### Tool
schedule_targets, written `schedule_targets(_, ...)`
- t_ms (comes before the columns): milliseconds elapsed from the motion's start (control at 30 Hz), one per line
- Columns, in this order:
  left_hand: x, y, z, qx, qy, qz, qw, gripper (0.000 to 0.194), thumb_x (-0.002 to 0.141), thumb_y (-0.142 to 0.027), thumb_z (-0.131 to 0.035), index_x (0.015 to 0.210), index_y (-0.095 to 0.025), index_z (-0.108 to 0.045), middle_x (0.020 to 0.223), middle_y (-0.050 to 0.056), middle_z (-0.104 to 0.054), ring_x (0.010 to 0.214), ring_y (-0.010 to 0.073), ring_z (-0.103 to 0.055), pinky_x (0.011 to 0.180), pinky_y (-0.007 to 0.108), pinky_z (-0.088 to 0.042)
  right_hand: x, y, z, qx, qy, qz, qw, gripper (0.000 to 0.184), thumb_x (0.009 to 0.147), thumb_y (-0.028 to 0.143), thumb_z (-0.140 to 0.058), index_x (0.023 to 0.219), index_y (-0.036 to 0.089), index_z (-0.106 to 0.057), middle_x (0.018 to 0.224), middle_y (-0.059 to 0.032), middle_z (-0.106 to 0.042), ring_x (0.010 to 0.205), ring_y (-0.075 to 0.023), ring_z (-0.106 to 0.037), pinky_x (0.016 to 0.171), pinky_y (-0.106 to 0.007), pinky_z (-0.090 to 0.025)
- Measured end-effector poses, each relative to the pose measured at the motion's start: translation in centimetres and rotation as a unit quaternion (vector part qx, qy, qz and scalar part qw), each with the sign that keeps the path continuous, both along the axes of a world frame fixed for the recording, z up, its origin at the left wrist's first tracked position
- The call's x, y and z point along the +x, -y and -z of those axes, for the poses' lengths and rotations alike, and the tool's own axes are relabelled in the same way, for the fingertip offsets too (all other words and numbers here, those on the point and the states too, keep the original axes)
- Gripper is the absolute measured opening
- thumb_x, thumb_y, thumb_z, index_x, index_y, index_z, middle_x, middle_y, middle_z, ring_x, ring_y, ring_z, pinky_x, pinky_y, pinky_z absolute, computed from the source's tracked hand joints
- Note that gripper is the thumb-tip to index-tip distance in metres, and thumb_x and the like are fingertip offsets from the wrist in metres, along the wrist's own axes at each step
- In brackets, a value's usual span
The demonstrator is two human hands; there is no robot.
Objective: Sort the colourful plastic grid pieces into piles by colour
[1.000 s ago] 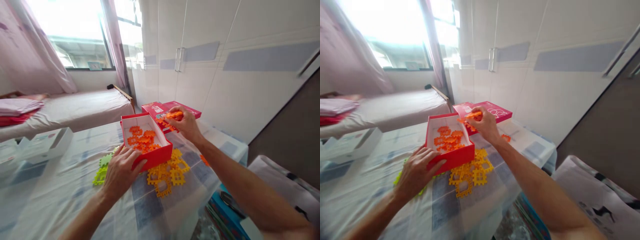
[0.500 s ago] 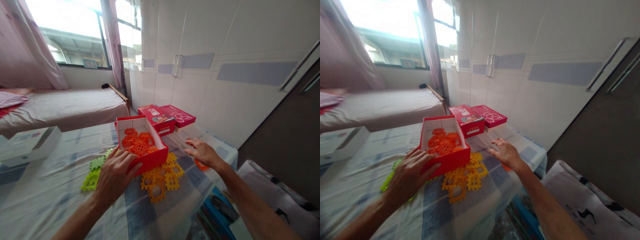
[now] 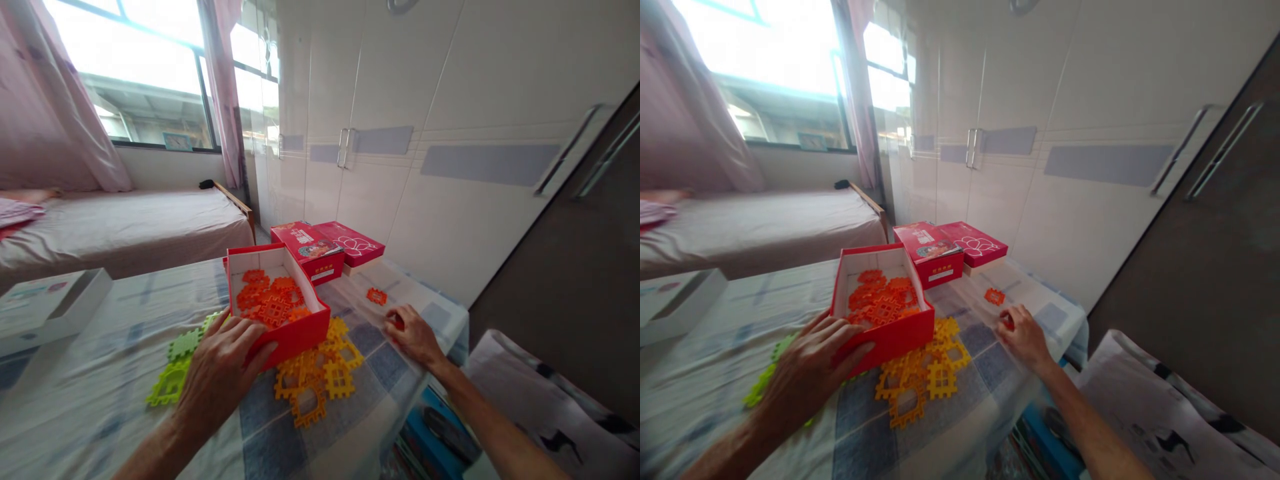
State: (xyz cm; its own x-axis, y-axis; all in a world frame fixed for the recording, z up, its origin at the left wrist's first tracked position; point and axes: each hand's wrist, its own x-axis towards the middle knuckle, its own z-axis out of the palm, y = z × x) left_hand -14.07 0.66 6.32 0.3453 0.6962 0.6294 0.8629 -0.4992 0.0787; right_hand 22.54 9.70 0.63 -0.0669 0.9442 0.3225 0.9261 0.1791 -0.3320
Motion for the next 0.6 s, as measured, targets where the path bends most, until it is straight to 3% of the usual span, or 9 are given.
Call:
schedule_targets(167,0.0,0.0,0.2,0.009,0.007,0.003,1.0,0.016,0.088,-0.034,-0.053,0.084,-0.021,-0.06,0.076,-0.001,-0.062,0.074,0.0179,-0.057,0.094,0.045,-0.037,-0.8,-5.5,-1.2,0.024,-0.022,0.088,0.996,0.03,0.083,0.031,-0.046,0.104,0.016,-0.061,0.106,-0.0099,-0.056,0.093,-0.0175,-0.056,0.083,-0.027,-0.043)
schedule_targets(267,0.0,0.0,0.2,0.005,0.008,0.004,1.0,0.014,0.088,-0.032,-0.052,0.083,-0.021,-0.06,0.075,-0.001,-0.062,0.074,0.0174,-0.057,0.093,0.045,-0.038,-1.4,-7.8,-0.8,0.009,-0.018,0.098,0.995,0.026,0.076,0.034,-0.057,0.094,0.017,-0.066,0.1,-0.0114,-0.059,0.098,-0.0232,-0.055,0.083,-0.031,-0.042)
schedule_targets(367,0.1,0.0,0.2,0.0,0.013,-0.004,1.0,0.013,0.088,-0.031,-0.053,0.083,-0.021,-0.06,0.075,-0.002,-0.061,0.074,0.0171,-0.056,0.096,0.046,-0.036,-1.5,-8.4,0.3,-0.005,-0.031,0.097,0.995,0.022,0.072,0.037,-0.062,0.081,0.018,-0.066,0.087,-0.0096,-0.061,0.089,-0.0233,-0.057,0.08,-0.032,-0.042)
schedule_targets(467,0.4,0.2,0.1,-0.015,0.017,-0.014,1.0,0.013,0.088,-0.031,-0.053,0.083,-0.021,-0.06,0.075,-0.002,-0.061,0.075,0.0169,-0.056,0.098,0.047,-0.034,-1.1,-8.2,1.0,0.005,-0.067,0.112,0.991,0.032,0.069,0.043,-0.062,0.086,0.016,-0.064,0.093,-0.0122,-0.059,0.08,-0.022,-0.058,0.073,-0.032,-0.044)
schedule_targets(600,0.7,0.3,-0.1,-0.034,0.027,-0.021,0.999,0.012,0.087,-0.029,-0.054,0.079,-0.021,-0.059,0.074,-0.001,-0.06,0.075,0.0176,-0.055,0.097,0.048,-0.036,-0.8,-8.2,0.5,0.037,-0.142,0.114,0.983,0.036,0.063,0.049,-0.062,0.076,0.016,-0.058,0.082,-0.012,-0.06,0.074,-0.0233,-0.057,0.067,-0.034,-0.044)
